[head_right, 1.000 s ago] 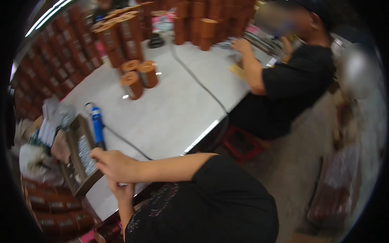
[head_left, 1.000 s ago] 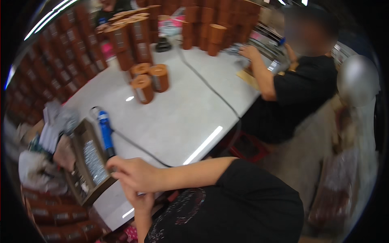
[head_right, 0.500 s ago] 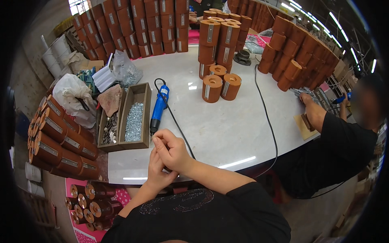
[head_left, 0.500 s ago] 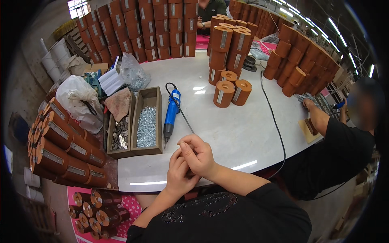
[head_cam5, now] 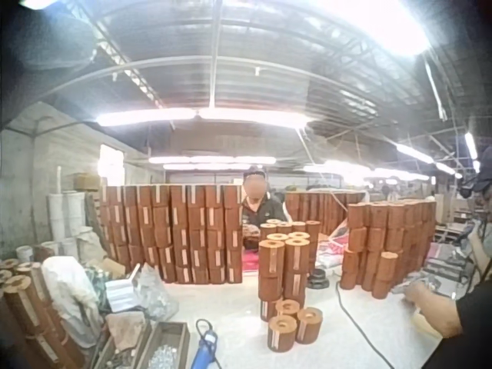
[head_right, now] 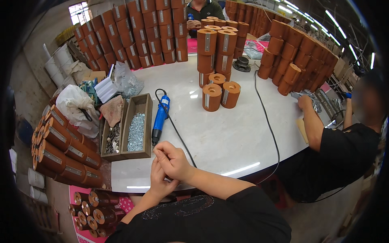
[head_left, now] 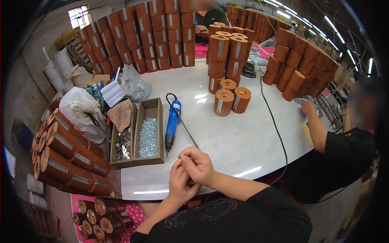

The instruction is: The person attaches metal plates onto wooden cylinders using a tool bit by hand and places the assembled wooden cylinders onto stacks on the table.

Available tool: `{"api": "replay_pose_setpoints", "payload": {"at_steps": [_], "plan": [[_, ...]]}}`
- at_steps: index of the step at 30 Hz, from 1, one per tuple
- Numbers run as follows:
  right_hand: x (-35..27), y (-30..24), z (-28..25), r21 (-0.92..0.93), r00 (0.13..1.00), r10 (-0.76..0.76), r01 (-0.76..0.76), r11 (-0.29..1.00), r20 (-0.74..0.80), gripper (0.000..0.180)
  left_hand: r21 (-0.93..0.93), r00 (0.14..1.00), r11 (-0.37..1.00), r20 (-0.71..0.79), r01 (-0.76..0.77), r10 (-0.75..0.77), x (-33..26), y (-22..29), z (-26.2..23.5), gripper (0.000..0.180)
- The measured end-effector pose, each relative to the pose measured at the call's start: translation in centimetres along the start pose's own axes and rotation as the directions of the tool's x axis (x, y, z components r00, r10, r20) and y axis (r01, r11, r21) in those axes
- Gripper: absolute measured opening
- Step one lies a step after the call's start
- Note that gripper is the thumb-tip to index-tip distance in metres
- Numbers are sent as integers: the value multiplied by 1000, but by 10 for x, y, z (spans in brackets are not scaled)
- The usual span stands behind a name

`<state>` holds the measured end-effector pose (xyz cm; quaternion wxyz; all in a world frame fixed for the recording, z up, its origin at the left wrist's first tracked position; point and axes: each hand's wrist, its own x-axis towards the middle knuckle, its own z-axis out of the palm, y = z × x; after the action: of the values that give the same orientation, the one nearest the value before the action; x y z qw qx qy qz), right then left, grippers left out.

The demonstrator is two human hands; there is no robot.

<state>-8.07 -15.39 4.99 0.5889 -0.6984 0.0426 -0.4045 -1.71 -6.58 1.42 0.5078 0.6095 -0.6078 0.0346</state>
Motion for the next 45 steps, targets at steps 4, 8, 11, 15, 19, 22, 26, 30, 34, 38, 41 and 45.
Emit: {"api": "replay_pose_setpoints", "payload": {"at_steps": [4, 8, 11, 15, 19, 22, 26, 30, 34, 38, 41, 45], "plan": [[-2, -2, 1, 5, 999, -42, 42, 999, 14, 7, 8, 1000, 1000, -3, -4, 4, -6, 1, 0, 39], [-11, 1, -2, 47, 999, -24, 22, 999, 45, 7, 13, 1000, 1000, 9, 1, -1, -12, 7, -2, 40], [-11, 5, -6, 121, 980, 47, -71, 990, 191, 9, -9, 1000, 1000, 13, 14, -14, -12, 8, -3, 39], [-1, 8, -12, 153, 986, -11, -15, 988, 166, 8, 11, 999, 999, -17, 32, -32, -13, -4, 1, 41], [5, 12, -14, 381, 970, 33, -125, 916, 239, 10, 41, 1000, 999, -4, -20, 20, -8, -15, 1, 32], [12, 16, -14, 423, 960, -26, -99, 901, 280, 12, 37, 999, 999, -35, -19, 21, -4, -18, 2, 29], [7, 6, -17, 425, 970, -94, -11, 905, 225, 13, 47, 999, 998, -10, -31, 32, -8, -14, 1, 30], [7, -16, -31, 587, 989, -149, 125, 800, -9, 13, 4, 998, 999, 42, -48, 48, -15, -10, -6, 33], [-2, -36, -61, 533, 969, -238, 237, 812, -69, 14, 97, 997, 995, 80, -5, -3, -13, 9, -18, 38], [-13, -39, -76, 408, 966, -230, 257, 876, -116, 16, 302, 972, 953, 221, 13, -83, -8, 19, -17, 40], [-15, -41, -79, 368, 966, -223, 256, 894, -130, 16, 358, 972, 934, 215, 11, -94, -7, 16, -12, 39], [-15, -43, -72, 454, 966, -213, 257, 853, -148, 14, 436, 976, 899, 171, 45, -132, -12, 14, -21, 39]]}}
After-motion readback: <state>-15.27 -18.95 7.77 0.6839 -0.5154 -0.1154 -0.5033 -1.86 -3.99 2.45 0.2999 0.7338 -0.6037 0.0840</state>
